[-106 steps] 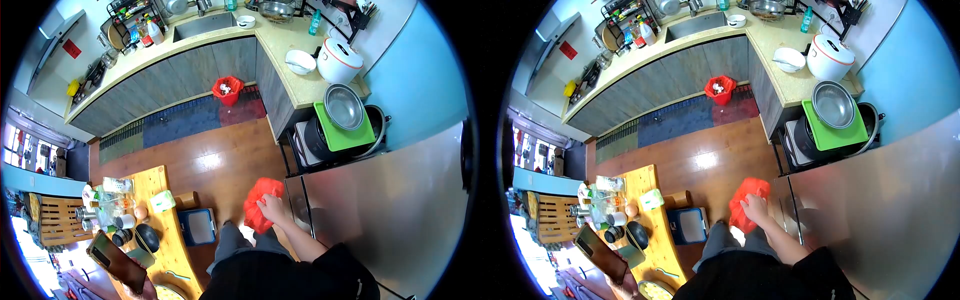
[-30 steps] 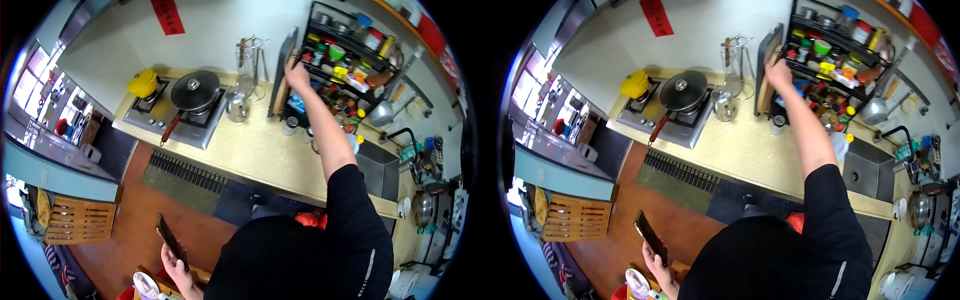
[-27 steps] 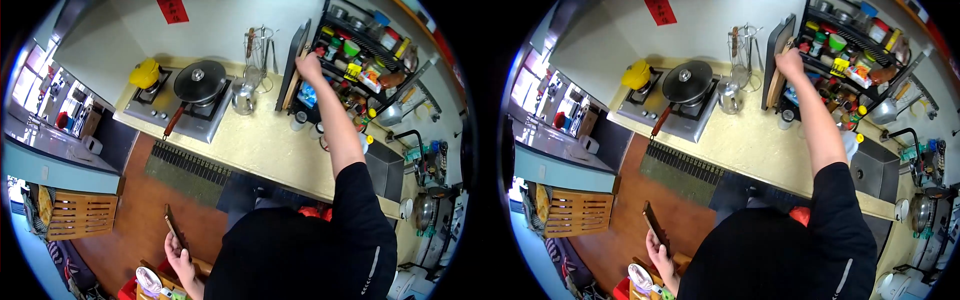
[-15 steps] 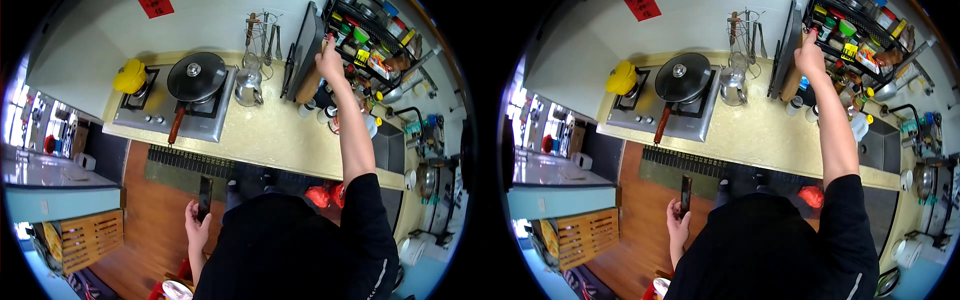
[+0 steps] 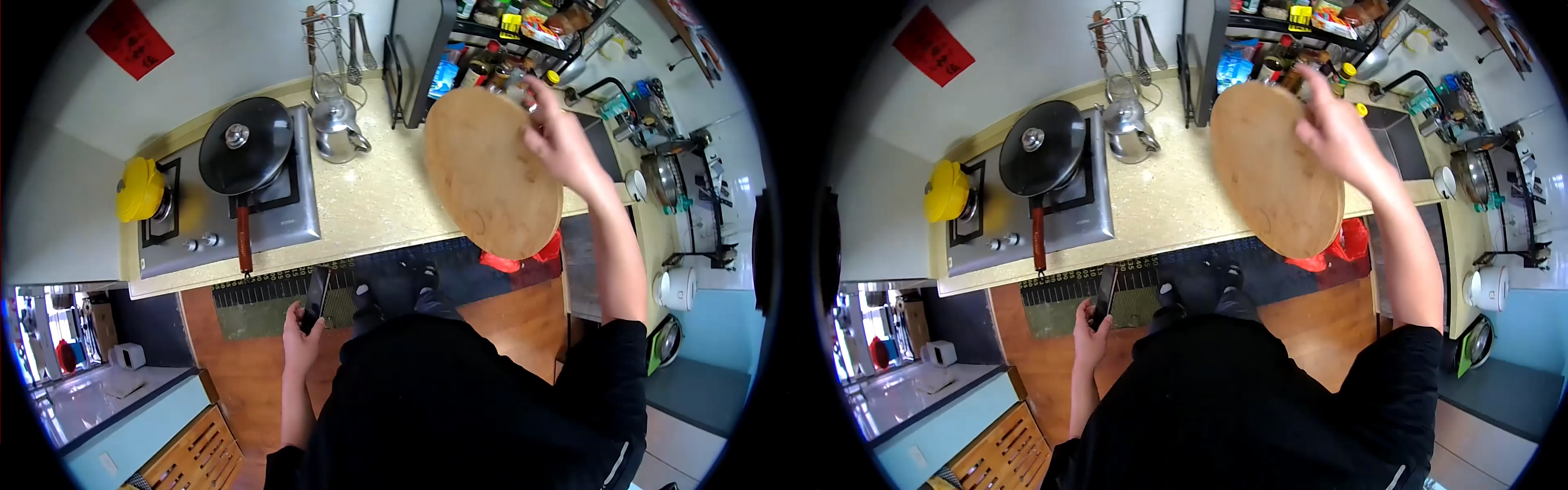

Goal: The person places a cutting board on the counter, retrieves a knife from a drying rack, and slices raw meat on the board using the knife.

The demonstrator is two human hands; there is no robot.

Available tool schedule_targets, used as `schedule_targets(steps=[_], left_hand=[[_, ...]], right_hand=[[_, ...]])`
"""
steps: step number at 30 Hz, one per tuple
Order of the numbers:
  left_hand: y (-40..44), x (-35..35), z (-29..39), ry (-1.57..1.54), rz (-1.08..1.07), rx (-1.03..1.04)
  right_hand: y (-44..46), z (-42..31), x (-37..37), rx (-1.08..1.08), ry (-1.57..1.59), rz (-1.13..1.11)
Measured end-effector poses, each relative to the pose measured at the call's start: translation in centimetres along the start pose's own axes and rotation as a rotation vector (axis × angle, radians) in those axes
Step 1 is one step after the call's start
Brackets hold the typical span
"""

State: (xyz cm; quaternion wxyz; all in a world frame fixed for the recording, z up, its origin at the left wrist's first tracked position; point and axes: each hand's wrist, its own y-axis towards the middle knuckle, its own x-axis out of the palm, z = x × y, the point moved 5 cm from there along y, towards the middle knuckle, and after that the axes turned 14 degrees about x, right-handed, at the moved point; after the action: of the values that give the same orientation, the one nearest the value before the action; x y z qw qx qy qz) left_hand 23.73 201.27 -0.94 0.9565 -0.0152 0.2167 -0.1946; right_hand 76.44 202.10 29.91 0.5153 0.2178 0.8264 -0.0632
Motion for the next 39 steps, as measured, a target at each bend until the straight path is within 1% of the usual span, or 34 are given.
schedule_targets(steps=[1, 2, 3, 5, 7, 9, 11, 13, 14, 17, 20, 22, 25, 31, 35, 36, 37, 39], left_hand=[[0.0, 0.4, -0.1, -0.071, -0.01, -0.031], [0.0, 0.7, -0.2, -0.075, -0.001, 0.011], [-0.2, 0.9, -0.1, -0.034, 0.003, 0.011], [-0.4, 1.2, 0.6, 0.051, 0.011, 0.025], [-0.4, 2.0, 0.8, -0.027, 0.016, -0.014], [-0.8, 2.7, 0.3, -0.106, 0.03, -0.04], [-0.8, 3.4, -1.0, -0.191, 0.07, -0.049], [-0.6, 3.7, -0.2, -0.172, 0.069, -0.05], [-0.6, 3.8, 0.1, -0.169, 0.075, -0.045], [-0.8, 3.6, 0.8, -0.166, 0.074, -0.062], [-0.5, 4.0, 1.7, -0.163, 0.063, -0.077], [-0.1, 4.2, 2.4, -0.135, 0.057, -0.077], [0.1, 4.3, 3.0, -0.122, 0.01, -0.031], [0.4, 5.6, 5.3, -0.073, -0.009, -0.024], [1.3, 7.6, 7.2, -0.034, -0.058, -0.024], [1.8, 8.2, 7.5, -0.007, -0.093, -0.023], [2.3, 9.1, 8.0, 0.008, -0.126, -0.014], [3.6, 10.9, 7.8, -0.071, -0.178, 0.043]], right_hand=[[-0.5, 0.4, 0.9, -0.032, -0.056, -0.011], [-0.9, 1.1, 1.9, 0.042, -0.033, -0.098], [-1.2, 1.6, 2.8, 0.005, -0.096, -0.113], [-2.4, 3.0, 4.7, -0.001, -0.201, -0.128], [-4.9, 1.6, 5.5, -0.14, -0.259, -0.051], [-7.5, 2.1, 7.8, -0.31, -0.365, -0.176], [-10.9, 2.6, 9.2, -0.479, -0.437, -0.138], [-14.5, 4.3, 10.8, -0.713, -0.521, 0.05], [-16.0, 5.1, 11.5, -0.766, -0.55, 0.081], [-20.4, 8.5, 14.6, -0.743, -0.477, 0.038], [-22.8, 13.7, 19.3, -0.749, -0.511, -0.051], [-23.2, 16.7, 22.3, -0.751, -0.498, -0.044], [-22.2, 18.4, 24.2, -0.744, -0.48, -0.01], [-20.2, 21.1, 27.3, -0.73, -0.495, 0.018], [-19.2, 21.5, 27.4, -0.666, -0.425, 0.052], [-19.3, 21.2, 27.4, -0.594, -0.395, 0.023], [-19.6, 21.0, 27.1, -0.475, -0.357, 0.021], [-20.8, 19.4, 25.4, -0.249, -0.276, 0.018]])
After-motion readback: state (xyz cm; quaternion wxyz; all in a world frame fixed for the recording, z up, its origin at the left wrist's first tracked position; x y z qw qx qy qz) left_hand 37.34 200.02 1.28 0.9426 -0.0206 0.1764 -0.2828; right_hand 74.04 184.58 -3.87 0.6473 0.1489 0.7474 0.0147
